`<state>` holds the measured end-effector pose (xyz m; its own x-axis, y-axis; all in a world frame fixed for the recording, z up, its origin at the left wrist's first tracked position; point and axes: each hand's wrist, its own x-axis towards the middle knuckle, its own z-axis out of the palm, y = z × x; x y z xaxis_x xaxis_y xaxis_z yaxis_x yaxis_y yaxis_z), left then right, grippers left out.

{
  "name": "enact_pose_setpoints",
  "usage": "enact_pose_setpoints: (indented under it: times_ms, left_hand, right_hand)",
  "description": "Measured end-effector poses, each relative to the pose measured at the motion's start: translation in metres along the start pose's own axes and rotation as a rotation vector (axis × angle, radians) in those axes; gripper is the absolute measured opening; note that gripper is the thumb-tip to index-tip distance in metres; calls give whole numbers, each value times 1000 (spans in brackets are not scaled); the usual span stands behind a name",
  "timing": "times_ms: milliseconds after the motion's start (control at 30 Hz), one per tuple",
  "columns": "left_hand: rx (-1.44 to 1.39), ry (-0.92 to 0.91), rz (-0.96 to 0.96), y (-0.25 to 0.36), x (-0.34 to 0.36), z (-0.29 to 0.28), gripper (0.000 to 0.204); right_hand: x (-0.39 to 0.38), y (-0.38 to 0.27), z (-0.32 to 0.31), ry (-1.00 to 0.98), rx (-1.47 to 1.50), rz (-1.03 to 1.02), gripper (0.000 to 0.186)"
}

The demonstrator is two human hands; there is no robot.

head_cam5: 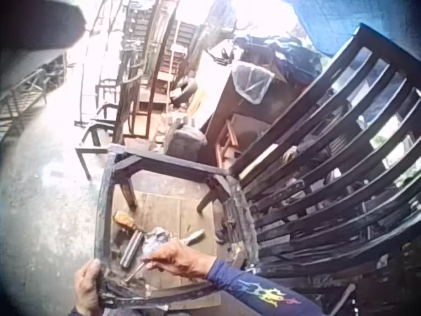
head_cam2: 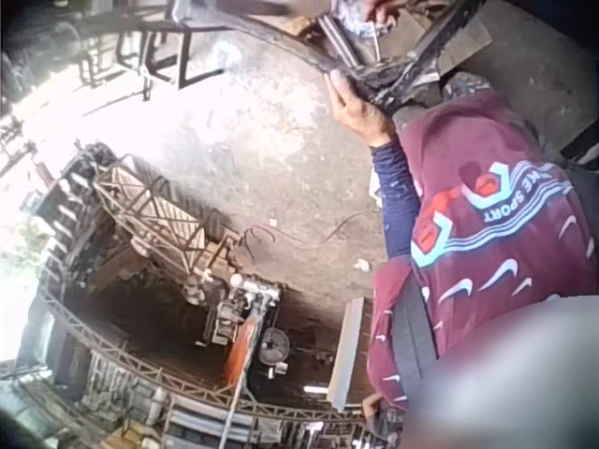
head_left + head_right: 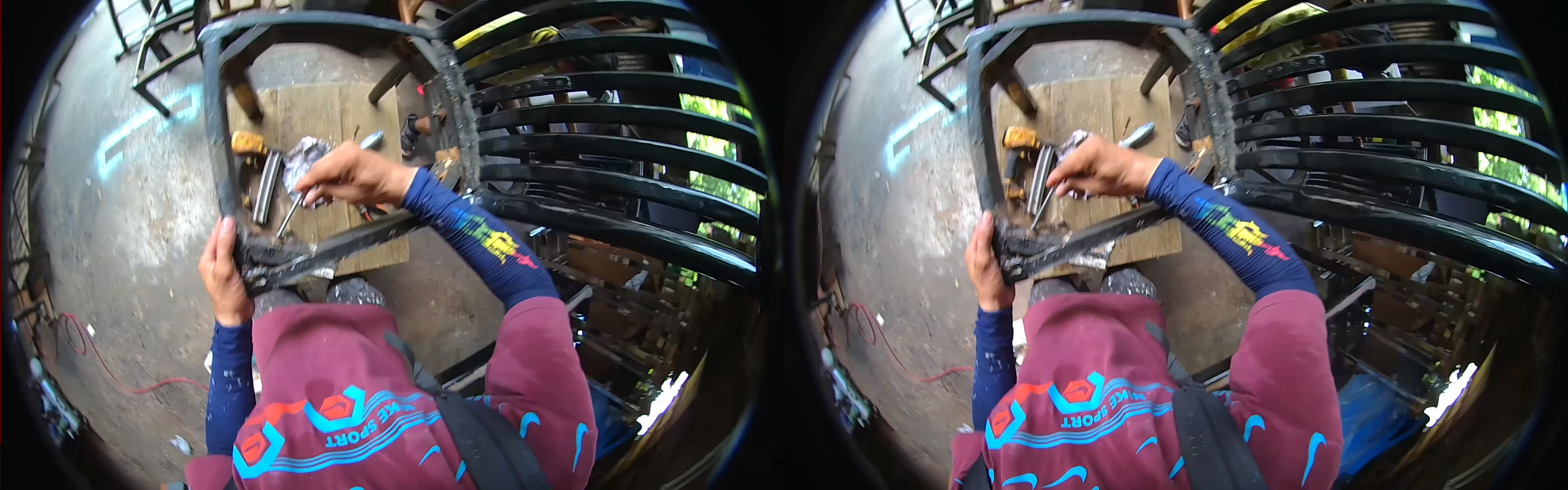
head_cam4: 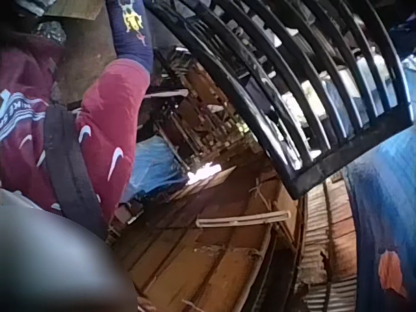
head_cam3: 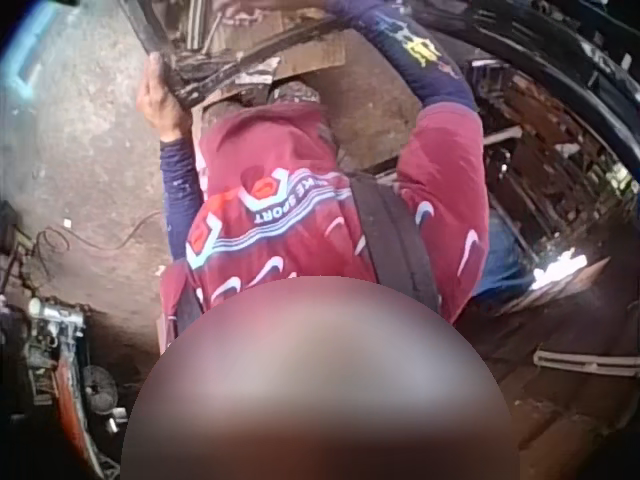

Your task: Repairing the frame of a wooden chair using a hammer, pliers, and other tools.

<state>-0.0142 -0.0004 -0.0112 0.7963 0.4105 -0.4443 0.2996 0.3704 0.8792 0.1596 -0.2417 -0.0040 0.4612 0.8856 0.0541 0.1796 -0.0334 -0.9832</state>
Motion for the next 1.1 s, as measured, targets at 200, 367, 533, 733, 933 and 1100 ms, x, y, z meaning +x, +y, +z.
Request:
enact_pose_setpoints:
  times_ms: [200, 367, 533, 733, 933, 1100]
  left_hand:
    - [-33, -81, -117, 6, 3, 3, 42]
    - [19, -17, -128, 5, 2, 5, 45]
    - [112, -45, -10, -2, 6, -3, 40]
    - [45, -20, -51, 1, 1, 3, 57]
    - [-14, -30, -81, 7, 1, 6, 56]
    - [17, -28, -45, 3, 2, 5, 60]
  right_hand:
    - [0, 6, -8, -8, -355, -372, 20]
    - [5, 7, 0, 34, -385, -321, 28]
    - [34, -2, 4, -70, -249, 183, 39]
    - [72, -34, 7, -274, -405, 934, 43]
    - [27, -43, 29, 115, -622, 120, 27]
    - [16, -33, 33, 335, -388, 70, 11]
